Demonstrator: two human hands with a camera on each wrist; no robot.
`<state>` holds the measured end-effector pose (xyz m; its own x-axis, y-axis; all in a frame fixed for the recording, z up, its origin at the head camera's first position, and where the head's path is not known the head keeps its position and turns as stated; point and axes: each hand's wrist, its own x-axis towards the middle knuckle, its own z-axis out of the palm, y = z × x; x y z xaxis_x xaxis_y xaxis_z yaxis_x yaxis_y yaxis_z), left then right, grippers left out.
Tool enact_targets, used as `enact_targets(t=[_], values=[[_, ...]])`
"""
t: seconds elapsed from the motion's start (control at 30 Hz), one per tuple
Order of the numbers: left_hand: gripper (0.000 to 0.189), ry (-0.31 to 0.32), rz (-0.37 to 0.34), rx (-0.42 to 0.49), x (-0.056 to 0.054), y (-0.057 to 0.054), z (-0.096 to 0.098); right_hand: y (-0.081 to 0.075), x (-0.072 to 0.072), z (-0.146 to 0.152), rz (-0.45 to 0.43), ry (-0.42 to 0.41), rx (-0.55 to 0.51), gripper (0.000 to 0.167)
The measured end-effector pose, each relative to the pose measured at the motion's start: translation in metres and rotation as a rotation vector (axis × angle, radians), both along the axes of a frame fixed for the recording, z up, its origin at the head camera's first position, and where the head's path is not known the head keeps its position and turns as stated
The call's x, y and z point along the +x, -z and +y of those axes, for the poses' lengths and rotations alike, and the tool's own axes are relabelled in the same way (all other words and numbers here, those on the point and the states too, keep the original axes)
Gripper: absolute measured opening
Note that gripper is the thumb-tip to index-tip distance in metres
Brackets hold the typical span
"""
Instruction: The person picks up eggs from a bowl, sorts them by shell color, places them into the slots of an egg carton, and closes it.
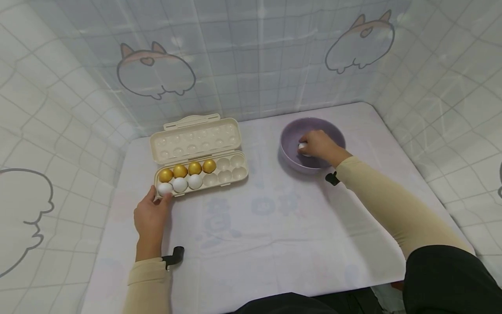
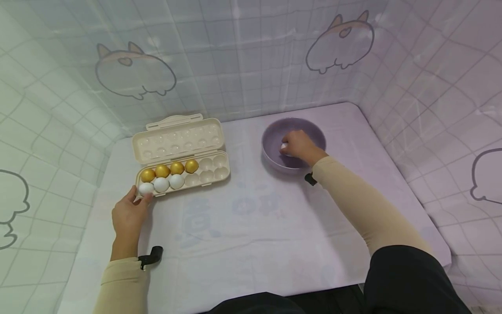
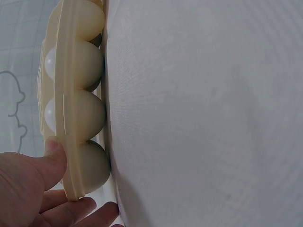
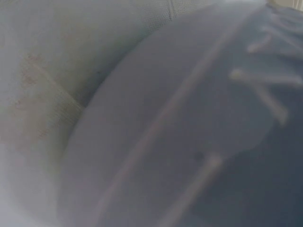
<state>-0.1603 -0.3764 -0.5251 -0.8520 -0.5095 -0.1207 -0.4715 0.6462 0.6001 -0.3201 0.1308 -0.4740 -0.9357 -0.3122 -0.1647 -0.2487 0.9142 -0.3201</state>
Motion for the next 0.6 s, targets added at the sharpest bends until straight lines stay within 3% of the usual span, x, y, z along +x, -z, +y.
enact_targets(t=[0.3, 0.6], values=[[0.074, -0.005, -0.014, 0.018, -0.0009, -0.0007, -0.0019, 0.0019, -0.0016, -0.0002, 0.014, -0.034, 0.015, 0.037], [0.075, -0.008, -0.012, 0.020, -0.0012, 0.0007, -0.0023, 0.0003, -0.0014, 0.0041, 0.047, -0.007, -0.032, 0.037]])
